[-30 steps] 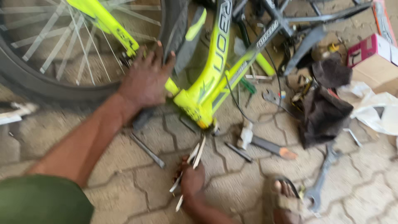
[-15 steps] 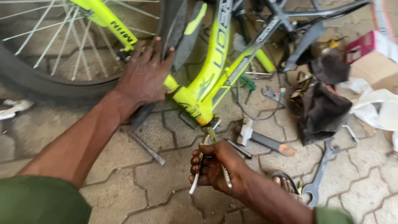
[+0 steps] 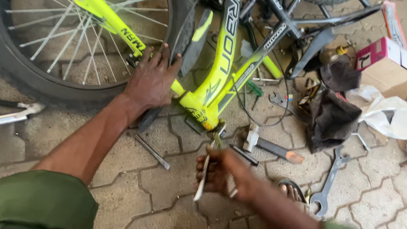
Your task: The person uses pliers to repeatedly tighten a bolt on the bottom bracket area of a yellow bicycle frame. The person holds the frame steady with one hand while operating the pliers with the other. The task continues until the person sets the pliers down and briefly touches the frame.
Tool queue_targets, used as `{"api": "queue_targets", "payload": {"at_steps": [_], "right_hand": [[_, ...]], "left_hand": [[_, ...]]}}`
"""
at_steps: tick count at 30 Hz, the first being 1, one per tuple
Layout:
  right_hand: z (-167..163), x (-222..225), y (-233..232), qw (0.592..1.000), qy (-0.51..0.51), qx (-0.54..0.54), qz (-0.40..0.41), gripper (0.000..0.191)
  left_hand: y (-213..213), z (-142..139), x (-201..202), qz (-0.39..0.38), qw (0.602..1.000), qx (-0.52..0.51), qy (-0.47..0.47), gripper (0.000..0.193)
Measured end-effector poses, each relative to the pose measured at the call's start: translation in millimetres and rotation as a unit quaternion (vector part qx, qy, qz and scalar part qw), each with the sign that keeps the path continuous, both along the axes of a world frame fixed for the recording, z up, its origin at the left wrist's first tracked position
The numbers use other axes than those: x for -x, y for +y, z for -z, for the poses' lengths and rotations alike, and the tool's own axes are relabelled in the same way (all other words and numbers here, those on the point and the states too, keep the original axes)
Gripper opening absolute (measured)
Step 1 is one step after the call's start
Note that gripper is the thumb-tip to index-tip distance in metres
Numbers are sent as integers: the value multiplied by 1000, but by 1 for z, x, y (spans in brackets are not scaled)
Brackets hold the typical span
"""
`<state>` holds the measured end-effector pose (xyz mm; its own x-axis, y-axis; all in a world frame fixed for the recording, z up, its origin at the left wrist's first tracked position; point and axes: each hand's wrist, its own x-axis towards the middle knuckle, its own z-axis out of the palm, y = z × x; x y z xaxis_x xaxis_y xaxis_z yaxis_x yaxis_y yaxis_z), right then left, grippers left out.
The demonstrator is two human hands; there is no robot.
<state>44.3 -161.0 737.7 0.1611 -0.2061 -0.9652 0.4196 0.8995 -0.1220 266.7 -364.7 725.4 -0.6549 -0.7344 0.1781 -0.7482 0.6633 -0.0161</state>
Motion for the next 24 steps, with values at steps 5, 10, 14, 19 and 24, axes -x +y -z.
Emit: {"api": "queue_targets", "payload": {"at_steps": [5, 10, 14, 19, 24], "right_hand": [[11, 6, -7, 1000, 18, -11, 5, 20], [114, -73, 31, 957, 232, 144, 97, 26], [110, -78, 46, 953, 248, 155, 80, 27], [0, -18, 14, 999, 24, 19, 31, 34], [-38, 22, -18, 1000, -22, -15, -9, 28]], "left_hand": [[-4, 4, 2, 2, 1000, -3, -22, 109], [-4, 10, 1, -17, 999, -43, -28, 114], [-1, 4, -3, -10, 1000, -23, -17, 114], [3, -11, 0, 13, 999, 25, 24, 108], [1, -16, 9, -7, 998, 7, -61, 112]]}}
